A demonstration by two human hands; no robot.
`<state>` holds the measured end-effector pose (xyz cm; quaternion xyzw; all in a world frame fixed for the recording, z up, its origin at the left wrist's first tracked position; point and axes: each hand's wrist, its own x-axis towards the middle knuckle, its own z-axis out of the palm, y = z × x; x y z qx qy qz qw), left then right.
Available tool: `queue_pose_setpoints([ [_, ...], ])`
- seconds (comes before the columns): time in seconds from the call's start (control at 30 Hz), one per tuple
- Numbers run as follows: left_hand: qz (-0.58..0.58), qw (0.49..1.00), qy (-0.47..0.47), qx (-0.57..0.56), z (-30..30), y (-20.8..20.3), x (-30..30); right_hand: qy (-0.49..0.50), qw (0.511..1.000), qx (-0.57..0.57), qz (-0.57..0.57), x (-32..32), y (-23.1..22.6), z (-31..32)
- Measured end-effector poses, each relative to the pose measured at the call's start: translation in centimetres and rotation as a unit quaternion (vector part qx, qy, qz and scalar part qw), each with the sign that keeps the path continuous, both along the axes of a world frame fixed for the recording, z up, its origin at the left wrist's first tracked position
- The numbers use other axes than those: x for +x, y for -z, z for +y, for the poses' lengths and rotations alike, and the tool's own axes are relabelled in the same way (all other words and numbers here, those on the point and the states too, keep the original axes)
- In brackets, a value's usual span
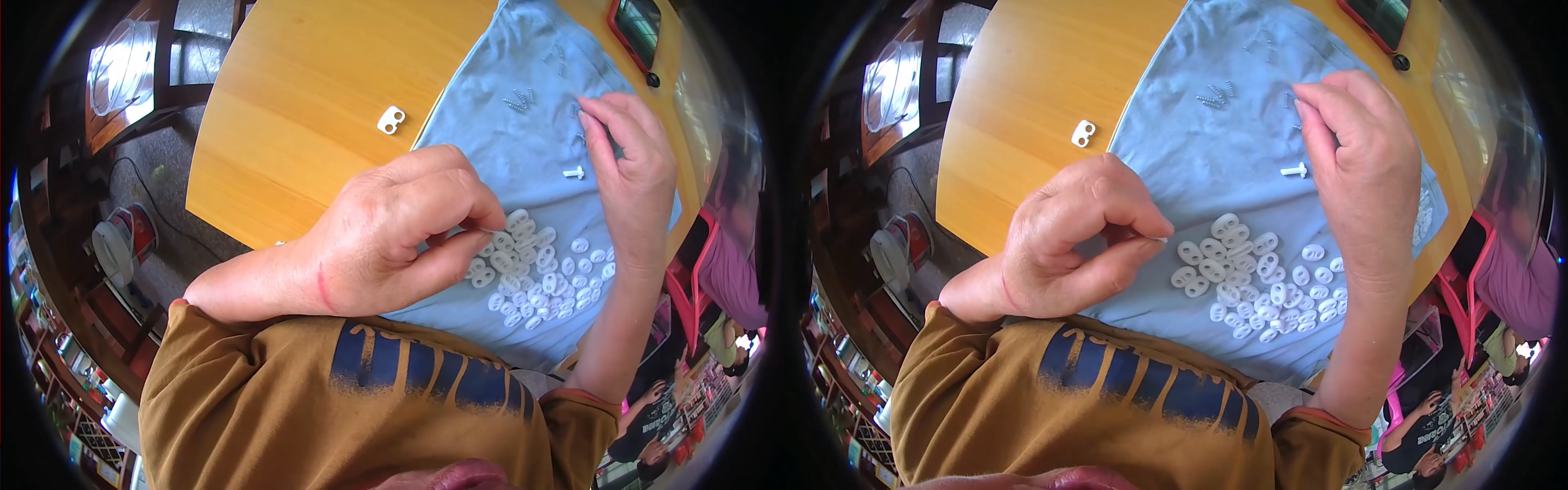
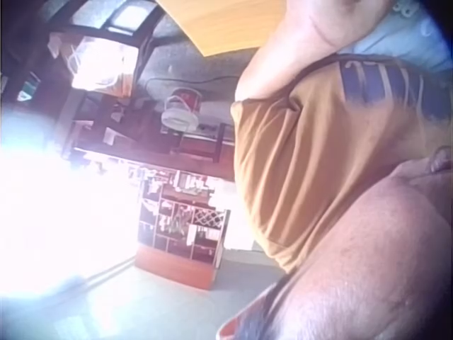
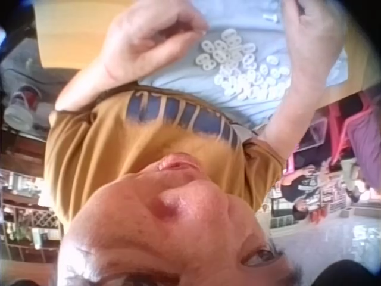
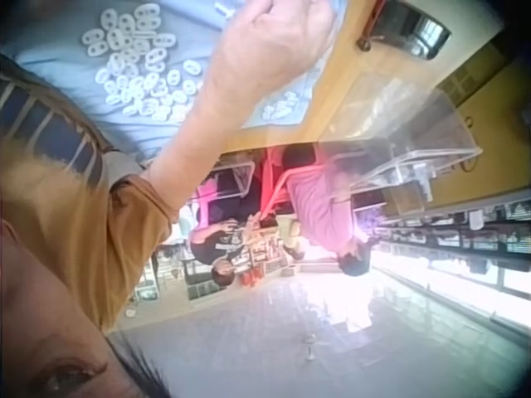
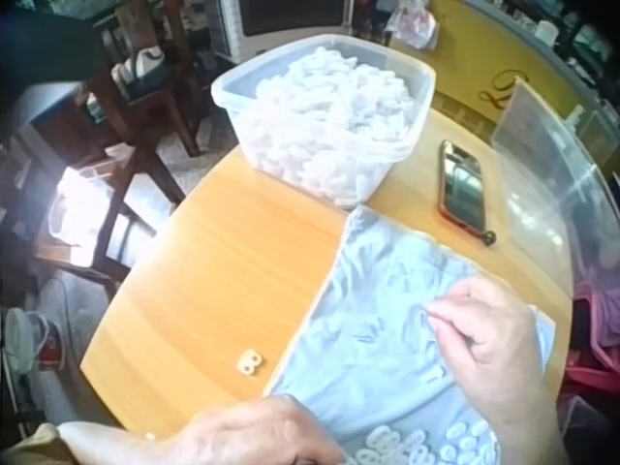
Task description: Assembling small white plastic clips by manually inserting small plastic pins into pre-drilled holes.
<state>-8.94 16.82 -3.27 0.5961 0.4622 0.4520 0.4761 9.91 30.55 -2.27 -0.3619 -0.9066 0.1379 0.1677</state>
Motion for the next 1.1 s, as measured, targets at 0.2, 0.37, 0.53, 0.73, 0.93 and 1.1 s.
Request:
queue_pose_setpoints([
  [0.2,0.010,1.000,-0.001,-0.005,-0.1,-0.1,0.0,-0.057,0.993,0.102,-0.035,0.0,0.3,0.3],
  [0.37,0.026,1.000,-0.005,0.000,-0.1,-0.1,0.0,-0.014,0.999,0.042,0.029,0.2,0.4,-0.1],
  [0.53,0.007,1.000,-0.019,-0.002,-0.1,0.2,-0.1,0.065,0.987,-0.074,0.130,-0.1,0.1,-1.6],
  [0.73,-0.279,0.937,-0.047,-0.203,0.0,-0.3,0.2,0.057,0.866,-0.360,0.342,-0.2,-1.2,-5.3],
  [0.93,-0.342,0.911,-0.026,-0.230,0.1,0.3,0.1,0.014,0.829,-0.432,0.354,-1.2,-1.5,-7.6],
  [1.1,-0.347,0.912,-0.032,-0.216,-0.1,0.2,0.1,0.046,0.816,-0.452,0.358,-1.4,-1.7,-8.3],
])
